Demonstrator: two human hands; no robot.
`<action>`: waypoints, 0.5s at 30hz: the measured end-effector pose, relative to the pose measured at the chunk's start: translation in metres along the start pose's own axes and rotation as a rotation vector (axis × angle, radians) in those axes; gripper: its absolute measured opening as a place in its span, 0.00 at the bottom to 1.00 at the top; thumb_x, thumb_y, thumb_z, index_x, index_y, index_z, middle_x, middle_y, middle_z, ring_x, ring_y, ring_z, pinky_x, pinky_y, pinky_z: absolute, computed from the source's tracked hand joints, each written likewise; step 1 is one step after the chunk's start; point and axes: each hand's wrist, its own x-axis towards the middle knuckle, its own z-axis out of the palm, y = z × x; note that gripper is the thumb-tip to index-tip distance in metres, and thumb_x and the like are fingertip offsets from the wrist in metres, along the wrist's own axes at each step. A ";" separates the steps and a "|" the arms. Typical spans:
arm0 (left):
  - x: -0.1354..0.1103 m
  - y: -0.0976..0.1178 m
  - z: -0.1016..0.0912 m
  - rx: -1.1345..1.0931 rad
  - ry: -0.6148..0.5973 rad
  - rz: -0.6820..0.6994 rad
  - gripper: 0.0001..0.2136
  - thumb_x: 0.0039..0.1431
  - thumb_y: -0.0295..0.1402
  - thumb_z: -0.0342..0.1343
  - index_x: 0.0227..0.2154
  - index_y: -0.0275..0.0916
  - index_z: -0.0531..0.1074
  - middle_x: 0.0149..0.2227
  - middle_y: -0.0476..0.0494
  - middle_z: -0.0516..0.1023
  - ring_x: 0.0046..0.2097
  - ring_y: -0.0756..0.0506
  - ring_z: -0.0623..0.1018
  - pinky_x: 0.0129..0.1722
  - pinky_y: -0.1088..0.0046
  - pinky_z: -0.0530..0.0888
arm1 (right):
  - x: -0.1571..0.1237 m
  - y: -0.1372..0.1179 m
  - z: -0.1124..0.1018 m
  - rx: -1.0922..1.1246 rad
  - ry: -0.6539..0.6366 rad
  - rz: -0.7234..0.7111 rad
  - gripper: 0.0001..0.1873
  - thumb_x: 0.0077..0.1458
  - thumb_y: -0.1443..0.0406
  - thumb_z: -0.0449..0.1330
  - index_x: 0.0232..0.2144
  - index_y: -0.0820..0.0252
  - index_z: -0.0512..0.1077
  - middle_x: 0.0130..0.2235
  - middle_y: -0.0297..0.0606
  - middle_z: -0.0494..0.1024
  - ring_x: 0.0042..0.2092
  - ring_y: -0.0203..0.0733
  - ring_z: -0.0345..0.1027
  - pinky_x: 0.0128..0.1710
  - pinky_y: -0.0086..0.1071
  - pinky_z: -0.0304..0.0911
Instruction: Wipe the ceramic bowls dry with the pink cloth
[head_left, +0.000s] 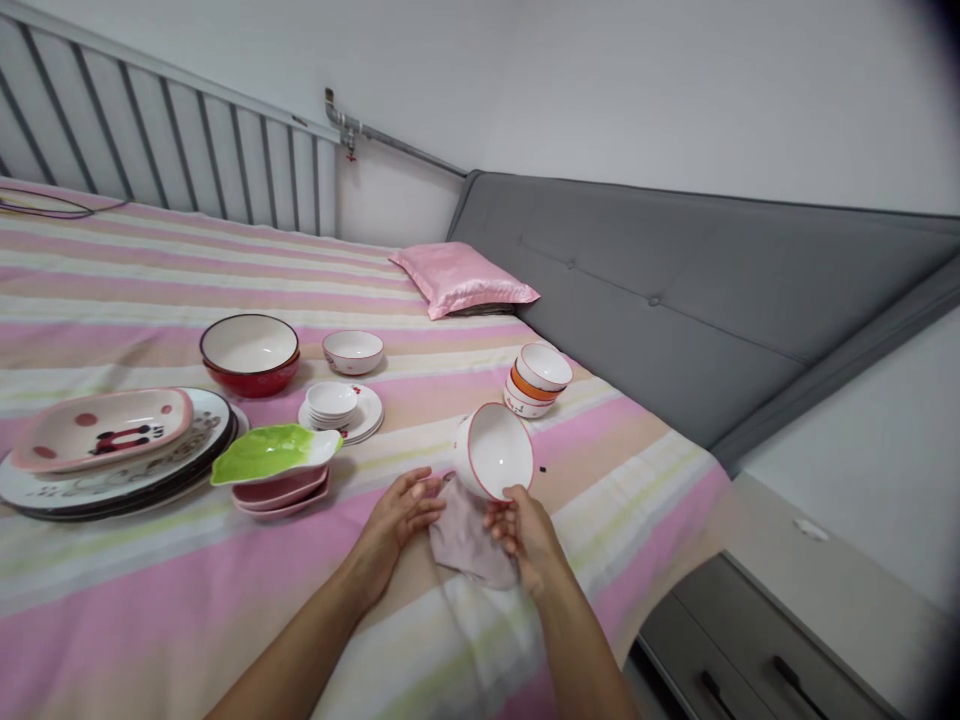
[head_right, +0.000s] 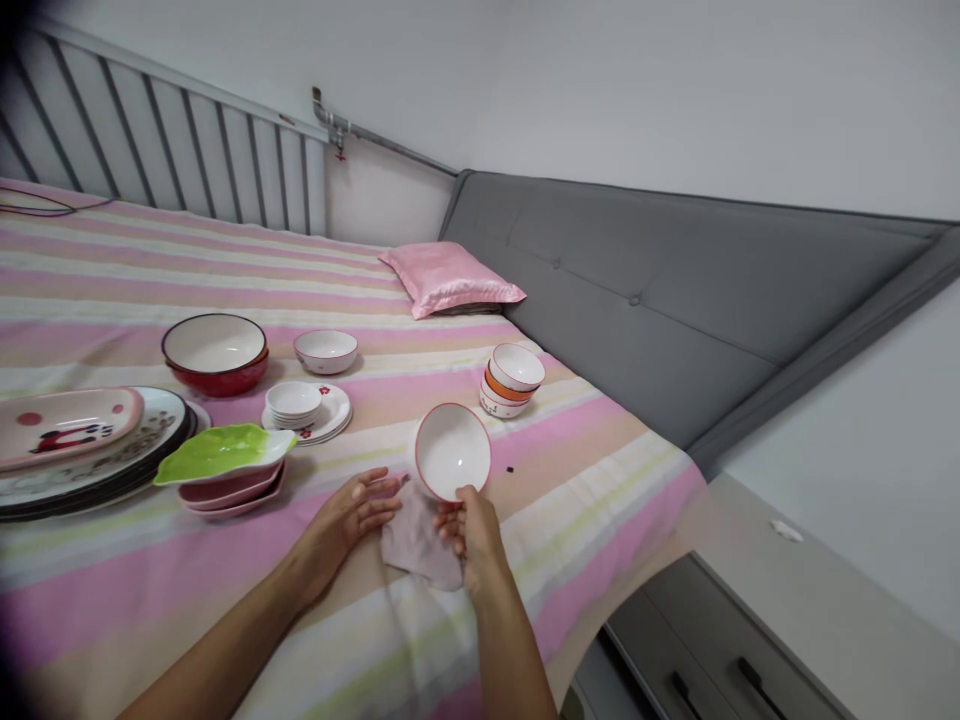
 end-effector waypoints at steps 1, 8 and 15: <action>0.000 0.000 0.000 0.016 0.005 -0.002 0.20 0.55 0.42 0.57 0.48 0.38 0.66 0.51 0.36 0.71 0.44 0.42 0.76 0.48 0.63 0.69 | 0.004 -0.003 -0.005 0.018 0.050 0.010 0.12 0.47 0.62 0.52 0.19 0.66 0.67 0.18 0.41 0.73 0.14 0.29 0.58 0.10 0.20 0.41; -0.002 0.002 0.002 0.064 0.025 -0.014 0.18 0.53 0.44 0.59 0.44 0.39 0.69 0.50 0.39 0.72 0.40 0.44 0.76 0.45 0.67 0.69 | 0.038 -0.031 -0.048 0.032 0.285 -0.017 0.08 0.49 0.66 0.51 0.22 0.64 0.67 0.18 0.38 0.73 0.15 0.31 0.61 0.11 0.21 0.43; -0.001 0.003 0.002 0.118 -0.024 -0.002 0.15 0.57 0.43 0.55 0.42 0.40 0.70 0.45 0.42 0.72 0.41 0.45 0.74 0.45 0.68 0.68 | 0.083 -0.053 -0.086 -0.018 0.465 0.003 0.11 0.52 0.66 0.50 0.22 0.66 0.66 0.20 0.41 0.73 0.16 0.29 0.60 0.12 0.20 0.44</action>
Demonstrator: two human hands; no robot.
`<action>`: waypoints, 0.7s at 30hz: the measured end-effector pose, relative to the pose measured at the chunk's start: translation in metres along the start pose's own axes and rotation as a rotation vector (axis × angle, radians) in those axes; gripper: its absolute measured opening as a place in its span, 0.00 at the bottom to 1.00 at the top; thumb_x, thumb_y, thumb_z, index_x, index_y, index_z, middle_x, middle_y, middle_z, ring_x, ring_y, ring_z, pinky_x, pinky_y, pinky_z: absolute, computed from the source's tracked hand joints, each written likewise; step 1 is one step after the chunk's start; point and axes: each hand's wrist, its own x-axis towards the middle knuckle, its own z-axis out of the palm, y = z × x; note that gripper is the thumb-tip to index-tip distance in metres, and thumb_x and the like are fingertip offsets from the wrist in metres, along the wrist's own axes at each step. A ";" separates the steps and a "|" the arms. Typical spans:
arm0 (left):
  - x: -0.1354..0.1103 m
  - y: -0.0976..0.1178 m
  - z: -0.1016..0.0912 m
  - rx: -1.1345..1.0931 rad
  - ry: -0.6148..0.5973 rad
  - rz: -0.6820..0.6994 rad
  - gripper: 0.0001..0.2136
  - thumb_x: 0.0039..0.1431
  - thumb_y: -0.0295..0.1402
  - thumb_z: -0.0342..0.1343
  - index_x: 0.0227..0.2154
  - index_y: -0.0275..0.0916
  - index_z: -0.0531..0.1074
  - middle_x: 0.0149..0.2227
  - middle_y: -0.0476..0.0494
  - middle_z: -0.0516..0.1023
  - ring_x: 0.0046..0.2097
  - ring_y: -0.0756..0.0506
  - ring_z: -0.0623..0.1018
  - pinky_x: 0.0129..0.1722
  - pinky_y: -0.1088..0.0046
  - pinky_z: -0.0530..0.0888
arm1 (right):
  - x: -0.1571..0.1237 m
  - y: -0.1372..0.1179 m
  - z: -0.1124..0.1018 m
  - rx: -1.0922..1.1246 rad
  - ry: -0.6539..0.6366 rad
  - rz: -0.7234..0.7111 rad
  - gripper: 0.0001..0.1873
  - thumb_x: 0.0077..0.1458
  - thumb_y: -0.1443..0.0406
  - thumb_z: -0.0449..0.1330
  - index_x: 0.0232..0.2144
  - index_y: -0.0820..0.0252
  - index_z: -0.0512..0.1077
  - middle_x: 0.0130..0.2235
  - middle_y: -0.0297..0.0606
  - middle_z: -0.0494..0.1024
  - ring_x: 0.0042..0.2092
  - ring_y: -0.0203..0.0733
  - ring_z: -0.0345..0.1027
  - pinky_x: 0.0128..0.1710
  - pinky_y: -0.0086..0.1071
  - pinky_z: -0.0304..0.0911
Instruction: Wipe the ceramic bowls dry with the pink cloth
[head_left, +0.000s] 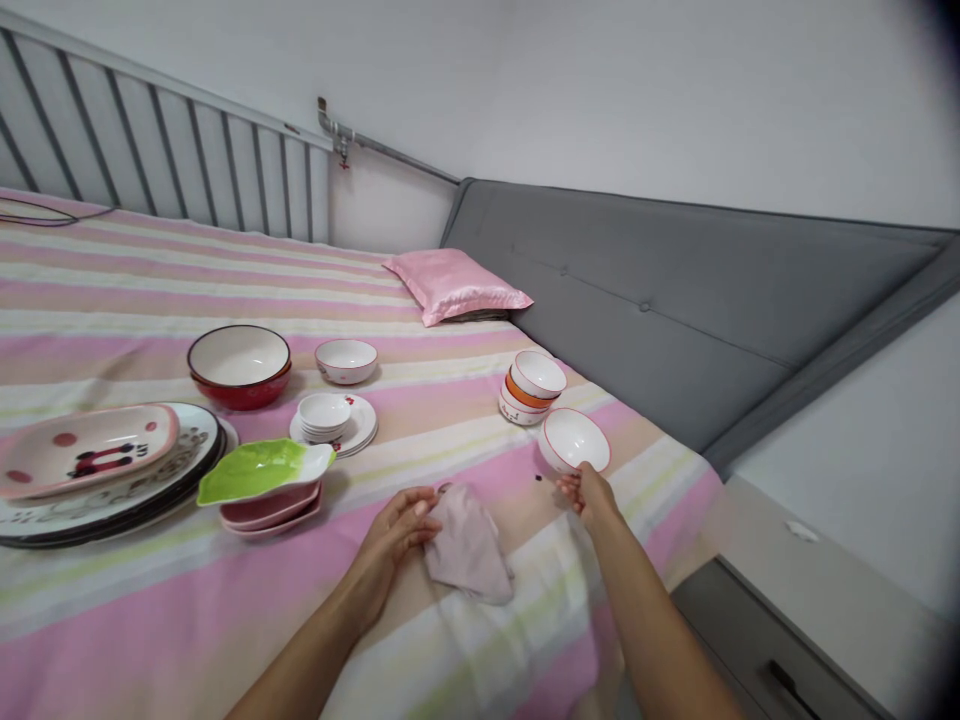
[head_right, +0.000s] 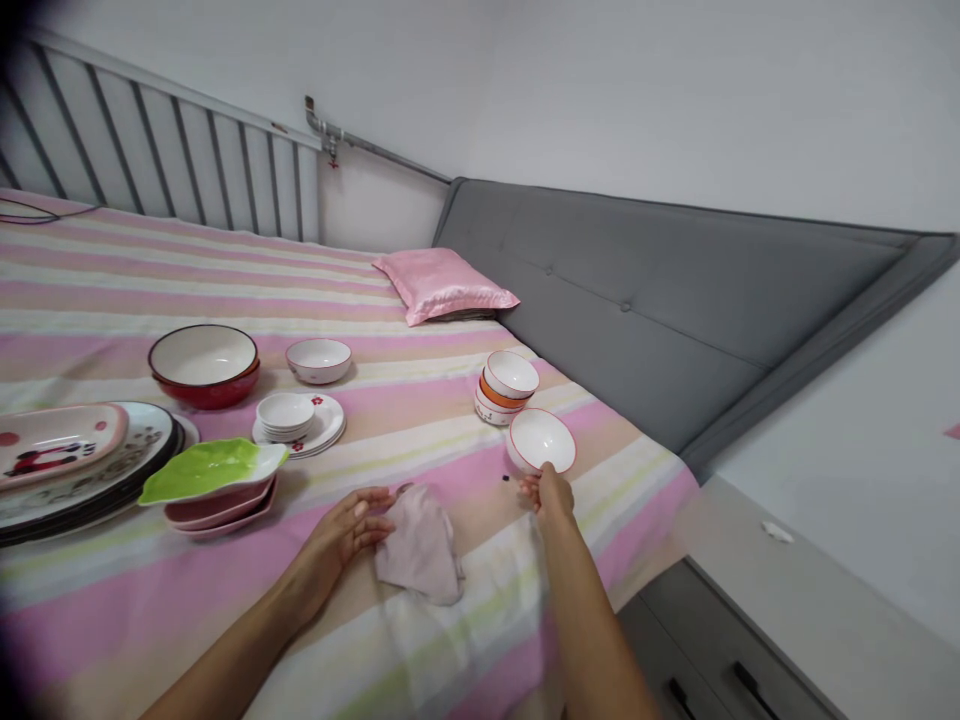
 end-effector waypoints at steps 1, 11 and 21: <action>0.000 0.000 0.000 -0.001 -0.005 -0.001 0.15 0.57 0.43 0.55 0.43 0.39 0.70 0.44 0.43 0.72 0.41 0.45 0.73 0.45 0.68 0.68 | 0.006 -0.001 0.000 -0.002 0.013 -0.002 0.11 0.53 0.66 0.50 0.22 0.66 0.66 0.20 0.41 0.72 0.16 0.29 0.60 0.12 0.20 0.46; 0.000 0.001 -0.001 0.015 -0.018 -0.001 0.14 0.59 0.42 0.53 0.42 0.40 0.70 0.48 0.42 0.70 0.41 0.45 0.73 0.46 0.68 0.67 | 0.035 0.000 0.008 -0.057 -0.044 0.046 0.15 0.58 0.61 0.47 0.26 0.64 0.65 0.17 0.39 0.70 0.14 0.29 0.57 0.11 0.19 0.41; -0.001 -0.001 -0.001 -0.005 0.009 -0.006 0.15 0.55 0.45 0.56 0.40 0.41 0.72 0.43 0.44 0.73 0.40 0.45 0.73 0.44 0.69 0.67 | 0.045 0.005 0.011 -0.039 -0.099 0.029 0.20 0.63 0.57 0.42 0.29 0.65 0.65 0.19 0.38 0.71 0.15 0.28 0.60 0.11 0.17 0.44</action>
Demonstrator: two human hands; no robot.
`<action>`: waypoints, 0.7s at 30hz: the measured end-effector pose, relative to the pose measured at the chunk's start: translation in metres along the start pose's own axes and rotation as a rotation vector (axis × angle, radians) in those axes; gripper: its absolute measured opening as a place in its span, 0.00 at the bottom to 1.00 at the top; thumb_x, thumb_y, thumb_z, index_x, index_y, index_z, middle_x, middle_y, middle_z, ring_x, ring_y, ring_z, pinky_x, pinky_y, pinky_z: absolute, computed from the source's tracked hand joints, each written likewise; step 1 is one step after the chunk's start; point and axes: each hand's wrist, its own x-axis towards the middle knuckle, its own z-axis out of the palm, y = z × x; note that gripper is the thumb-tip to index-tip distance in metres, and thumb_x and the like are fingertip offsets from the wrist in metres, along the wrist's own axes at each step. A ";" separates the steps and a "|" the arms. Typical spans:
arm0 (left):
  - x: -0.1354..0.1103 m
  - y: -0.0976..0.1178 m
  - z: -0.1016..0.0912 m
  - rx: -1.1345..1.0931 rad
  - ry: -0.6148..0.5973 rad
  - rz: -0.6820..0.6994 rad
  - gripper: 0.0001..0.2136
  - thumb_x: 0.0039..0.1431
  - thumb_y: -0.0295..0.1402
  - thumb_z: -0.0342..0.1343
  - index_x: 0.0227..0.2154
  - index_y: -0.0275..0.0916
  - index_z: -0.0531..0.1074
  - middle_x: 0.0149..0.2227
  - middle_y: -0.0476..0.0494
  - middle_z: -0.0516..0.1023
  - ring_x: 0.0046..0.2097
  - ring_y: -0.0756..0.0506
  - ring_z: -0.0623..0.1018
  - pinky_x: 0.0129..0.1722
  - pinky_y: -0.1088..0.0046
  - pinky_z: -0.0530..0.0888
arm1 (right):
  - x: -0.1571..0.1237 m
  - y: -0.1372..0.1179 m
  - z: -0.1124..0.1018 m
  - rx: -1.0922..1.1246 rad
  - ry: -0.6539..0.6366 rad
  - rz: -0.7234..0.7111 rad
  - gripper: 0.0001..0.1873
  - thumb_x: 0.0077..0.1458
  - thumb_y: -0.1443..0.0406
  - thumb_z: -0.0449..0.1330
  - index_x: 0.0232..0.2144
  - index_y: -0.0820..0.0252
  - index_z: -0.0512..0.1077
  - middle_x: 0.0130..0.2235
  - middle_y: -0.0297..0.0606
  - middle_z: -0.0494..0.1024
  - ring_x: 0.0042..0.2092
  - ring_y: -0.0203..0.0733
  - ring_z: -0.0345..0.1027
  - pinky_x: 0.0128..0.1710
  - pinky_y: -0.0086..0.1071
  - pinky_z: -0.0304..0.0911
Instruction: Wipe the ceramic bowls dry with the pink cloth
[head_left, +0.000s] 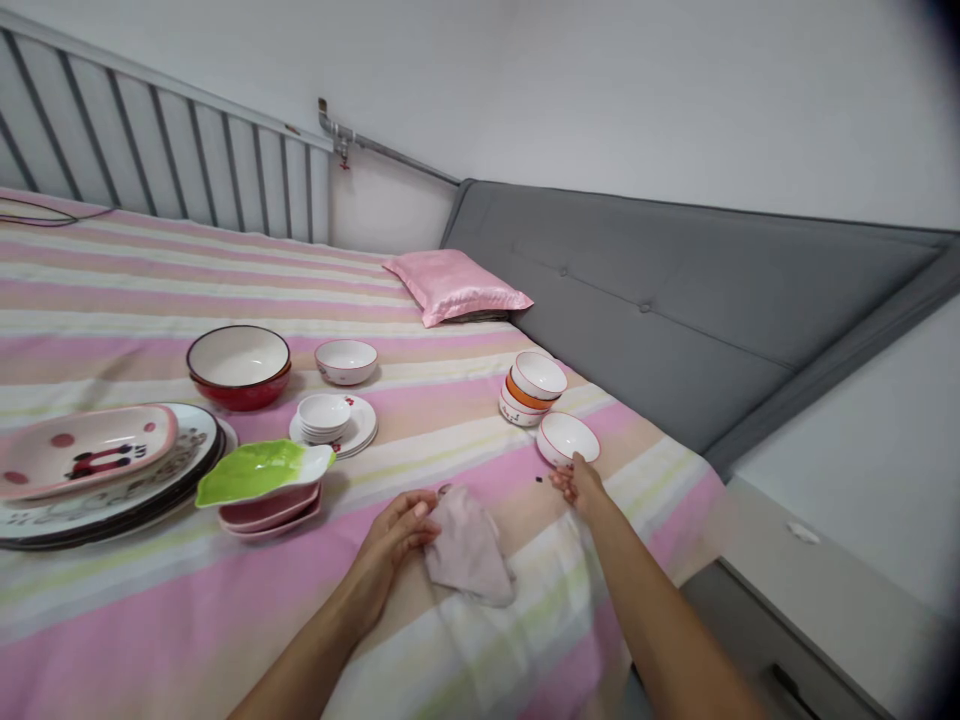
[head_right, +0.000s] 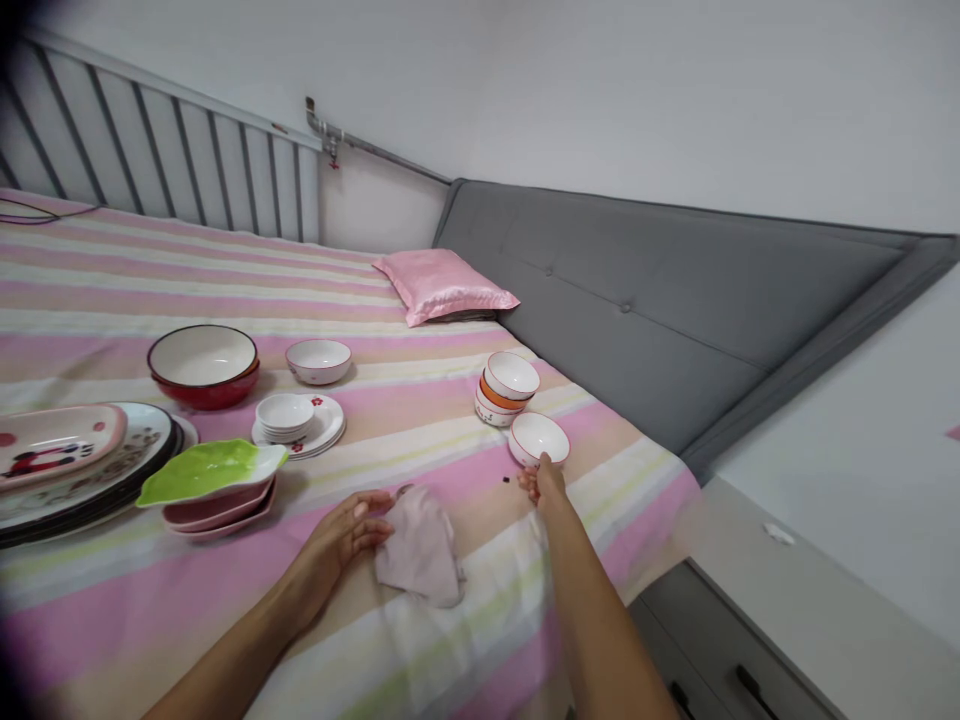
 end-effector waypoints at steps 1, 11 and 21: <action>0.000 0.000 0.000 0.002 -0.002 0.003 0.15 0.55 0.45 0.56 0.40 0.41 0.72 0.44 0.44 0.73 0.40 0.45 0.73 0.44 0.69 0.67 | 0.001 0.000 0.001 0.004 0.002 -0.001 0.21 0.63 0.56 0.43 0.29 0.65 0.65 0.20 0.38 0.72 0.15 0.28 0.61 0.11 0.17 0.44; 0.001 0.001 0.001 0.098 0.027 0.051 0.16 0.54 0.45 0.56 0.40 0.39 0.70 0.39 0.43 0.74 0.38 0.45 0.73 0.40 0.68 0.69 | -0.004 0.000 0.005 -0.002 0.009 -0.009 0.25 0.63 0.51 0.41 0.27 0.64 0.64 0.21 0.37 0.72 0.18 0.29 0.65 0.14 0.19 0.53; -0.004 0.030 -0.010 0.830 0.166 0.648 0.11 0.54 0.34 0.58 0.40 0.40 0.69 0.42 0.41 0.72 0.35 0.47 0.73 0.38 0.68 0.71 | -0.059 0.009 0.020 -0.070 -0.062 -0.105 0.15 0.55 0.55 0.55 0.27 0.61 0.65 0.25 0.32 0.72 0.22 0.30 0.66 0.22 0.22 0.56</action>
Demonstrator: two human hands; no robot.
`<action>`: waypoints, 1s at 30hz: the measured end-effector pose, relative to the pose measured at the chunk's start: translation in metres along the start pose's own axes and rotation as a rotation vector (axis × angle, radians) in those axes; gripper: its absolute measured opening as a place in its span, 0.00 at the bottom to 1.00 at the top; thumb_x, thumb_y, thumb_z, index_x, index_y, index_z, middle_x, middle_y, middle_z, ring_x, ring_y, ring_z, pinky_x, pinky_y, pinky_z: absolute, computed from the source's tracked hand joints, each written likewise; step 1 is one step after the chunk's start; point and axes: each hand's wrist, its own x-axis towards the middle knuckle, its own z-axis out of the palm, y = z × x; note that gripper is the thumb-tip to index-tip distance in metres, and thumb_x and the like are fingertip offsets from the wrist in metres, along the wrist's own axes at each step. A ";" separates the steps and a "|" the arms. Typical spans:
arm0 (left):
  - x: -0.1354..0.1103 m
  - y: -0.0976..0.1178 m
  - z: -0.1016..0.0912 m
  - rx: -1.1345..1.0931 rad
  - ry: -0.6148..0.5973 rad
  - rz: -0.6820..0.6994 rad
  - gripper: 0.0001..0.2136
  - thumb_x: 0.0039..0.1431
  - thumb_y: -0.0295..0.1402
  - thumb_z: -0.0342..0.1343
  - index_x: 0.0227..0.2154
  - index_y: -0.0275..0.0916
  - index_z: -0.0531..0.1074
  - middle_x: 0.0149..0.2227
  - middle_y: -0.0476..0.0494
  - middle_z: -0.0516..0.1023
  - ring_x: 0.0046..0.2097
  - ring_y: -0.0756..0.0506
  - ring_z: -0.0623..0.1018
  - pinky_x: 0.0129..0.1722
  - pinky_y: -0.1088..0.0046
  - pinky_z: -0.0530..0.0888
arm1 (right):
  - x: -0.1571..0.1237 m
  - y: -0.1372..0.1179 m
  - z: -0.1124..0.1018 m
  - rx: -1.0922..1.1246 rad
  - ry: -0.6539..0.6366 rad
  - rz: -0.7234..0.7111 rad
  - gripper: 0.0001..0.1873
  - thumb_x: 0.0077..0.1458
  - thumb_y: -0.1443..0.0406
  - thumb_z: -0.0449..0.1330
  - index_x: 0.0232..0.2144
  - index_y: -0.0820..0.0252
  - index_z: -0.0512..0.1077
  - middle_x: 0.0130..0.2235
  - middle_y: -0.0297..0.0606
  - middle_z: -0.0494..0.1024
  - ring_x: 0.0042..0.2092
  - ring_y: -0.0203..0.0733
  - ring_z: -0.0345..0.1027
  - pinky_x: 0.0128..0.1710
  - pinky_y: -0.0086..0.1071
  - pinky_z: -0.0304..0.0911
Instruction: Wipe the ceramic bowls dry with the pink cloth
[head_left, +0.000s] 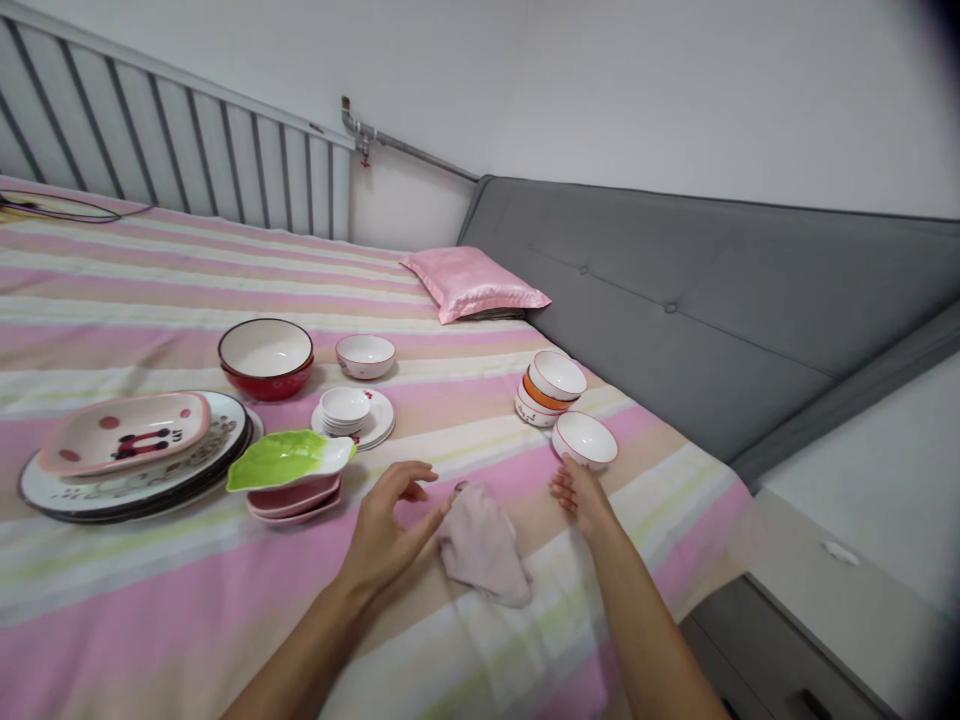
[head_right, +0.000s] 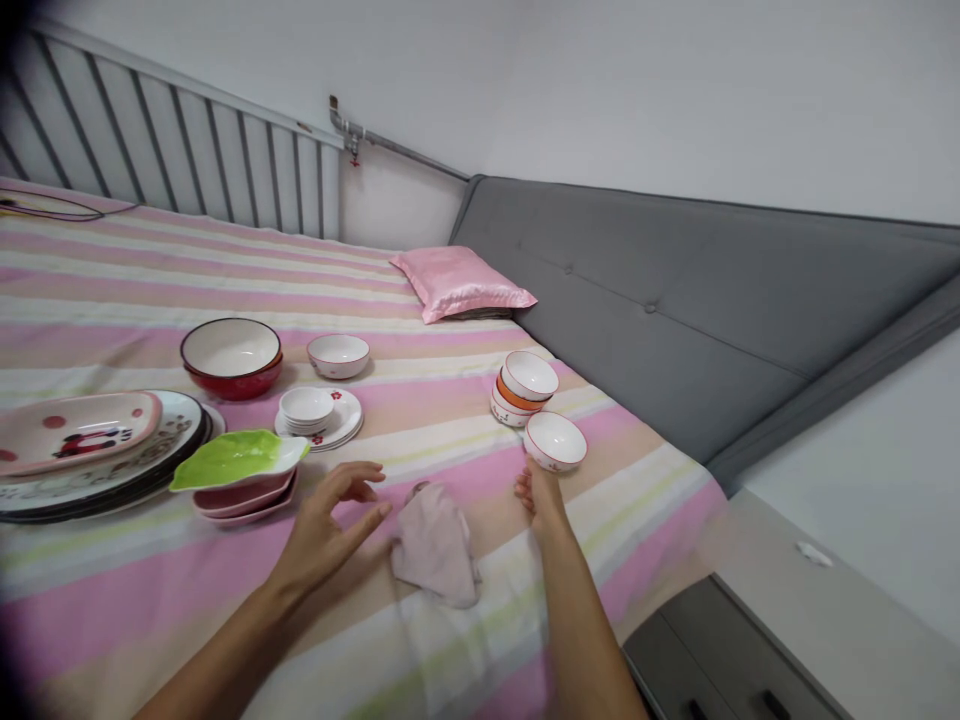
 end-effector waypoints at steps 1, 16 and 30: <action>0.002 0.002 -0.003 0.031 0.020 0.029 0.11 0.54 0.34 0.58 0.40 0.40 0.69 0.42 0.42 0.72 0.34 0.48 0.73 0.37 0.68 0.71 | -0.010 0.005 0.006 -0.019 -0.024 -0.039 0.13 0.54 0.56 0.56 0.27 0.61 0.66 0.27 0.33 0.73 0.25 0.31 0.67 0.24 0.23 0.57; 0.037 0.021 -0.040 0.430 0.047 -0.010 0.16 0.51 0.41 0.58 0.41 0.39 0.69 0.44 0.41 0.71 0.35 0.45 0.76 0.35 0.66 0.75 | -0.117 0.078 0.053 -1.045 -0.245 -0.905 0.33 0.55 0.50 0.52 0.61 0.49 0.54 0.64 0.47 0.53 0.64 0.54 0.44 0.61 0.54 0.38; 0.221 -0.007 -0.021 1.019 -0.122 -0.197 0.21 0.53 0.35 0.54 0.48 0.25 0.66 0.50 0.20 0.68 0.53 0.29 0.69 0.47 0.57 0.66 | -0.111 0.077 0.051 -0.959 -0.236 -0.918 0.30 0.57 0.50 0.50 0.60 0.49 0.56 0.63 0.44 0.56 0.63 0.53 0.47 0.62 0.53 0.36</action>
